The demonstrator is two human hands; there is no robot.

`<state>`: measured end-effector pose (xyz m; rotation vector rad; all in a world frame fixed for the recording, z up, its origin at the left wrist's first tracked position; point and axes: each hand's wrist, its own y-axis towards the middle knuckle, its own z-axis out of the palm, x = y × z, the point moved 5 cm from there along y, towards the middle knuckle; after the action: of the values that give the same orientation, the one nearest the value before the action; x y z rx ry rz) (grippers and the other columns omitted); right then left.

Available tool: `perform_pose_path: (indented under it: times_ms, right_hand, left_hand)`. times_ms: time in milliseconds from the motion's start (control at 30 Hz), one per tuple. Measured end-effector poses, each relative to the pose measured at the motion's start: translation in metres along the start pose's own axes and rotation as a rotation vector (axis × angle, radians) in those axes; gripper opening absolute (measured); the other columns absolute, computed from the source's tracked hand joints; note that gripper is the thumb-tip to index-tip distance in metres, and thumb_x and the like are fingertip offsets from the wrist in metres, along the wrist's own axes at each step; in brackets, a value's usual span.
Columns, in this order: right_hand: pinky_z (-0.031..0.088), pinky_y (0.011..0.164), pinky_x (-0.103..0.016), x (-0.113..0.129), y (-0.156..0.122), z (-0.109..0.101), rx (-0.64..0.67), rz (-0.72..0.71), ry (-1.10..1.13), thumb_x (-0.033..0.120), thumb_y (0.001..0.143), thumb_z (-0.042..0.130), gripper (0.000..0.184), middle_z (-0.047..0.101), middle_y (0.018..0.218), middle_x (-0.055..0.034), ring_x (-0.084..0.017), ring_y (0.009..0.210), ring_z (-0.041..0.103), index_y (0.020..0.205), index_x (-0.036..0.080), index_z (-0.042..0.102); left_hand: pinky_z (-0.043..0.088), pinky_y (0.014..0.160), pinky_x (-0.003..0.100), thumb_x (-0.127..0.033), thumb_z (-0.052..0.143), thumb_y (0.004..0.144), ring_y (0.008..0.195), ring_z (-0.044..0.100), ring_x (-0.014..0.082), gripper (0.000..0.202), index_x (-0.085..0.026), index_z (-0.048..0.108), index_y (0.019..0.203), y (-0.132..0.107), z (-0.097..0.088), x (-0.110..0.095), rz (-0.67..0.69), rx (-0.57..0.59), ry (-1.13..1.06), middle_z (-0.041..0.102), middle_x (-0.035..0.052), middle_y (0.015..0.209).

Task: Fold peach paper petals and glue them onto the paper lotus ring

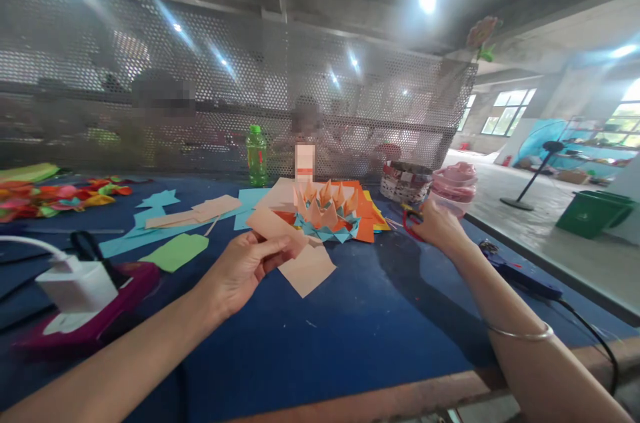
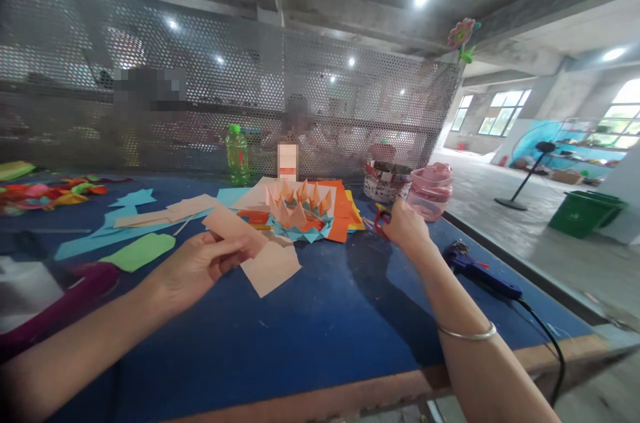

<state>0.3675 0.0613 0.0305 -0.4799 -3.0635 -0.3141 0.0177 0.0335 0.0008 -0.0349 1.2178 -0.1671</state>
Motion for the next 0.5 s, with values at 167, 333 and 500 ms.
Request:
perform_pose_path:
  times_ms: [167, 333, 500]
  right_hand:
    - [0.043, 0.066, -0.03, 0.041, -0.026, -0.027, -0.345, -0.278, 0.648, 0.028, 0.087, 0.048, 0.043, 0.067, 0.085, -0.006, -0.02, 0.072, 0.063, 0.129, 0.018, 0.044]
    - [0.041, 0.062, -0.024, 0.114, -0.081, -0.011, 0.111, -0.642, 1.102, 0.041, 0.087, 0.055, 0.028, 0.059, 0.079, 0.0001, -0.013, 0.068, 0.053, 0.106, 0.02, 0.053]
    - [0.043, 0.067, -0.027, 0.134, -0.115, -0.007, 0.311, -0.763, 0.948, 0.049, 0.082, 0.063, 0.046, 0.057, 0.087, -0.0007, -0.013, 0.071, 0.049, 0.112, 0.019, 0.045]
  left_hand:
    - [0.06, 0.065, 0.018, 0.0, 0.071, 0.073, 0.061, 0.071, 0.0123, 0.014, -0.013, 0.073, 0.073, -0.002, 0.002, -0.003, 0.013, -0.009, -0.016, 0.077, 0.0043, 0.072]
    - [0.06, 0.066, 0.019, -0.003, 0.072, 0.074, 0.067, 0.072, 0.0139, 0.012, -0.014, 0.073, 0.078, -0.005, 0.003, -0.003, 0.014, -0.014, -0.015, 0.078, 0.0054, 0.079]
    - [0.06, 0.071, 0.02, -0.003, 0.069, 0.076, 0.074, 0.074, 0.0161, 0.012, -0.012, 0.074, 0.081, -0.009, 0.009, -0.006, 0.025, 0.038, -0.01, 0.079, 0.0075, 0.081]
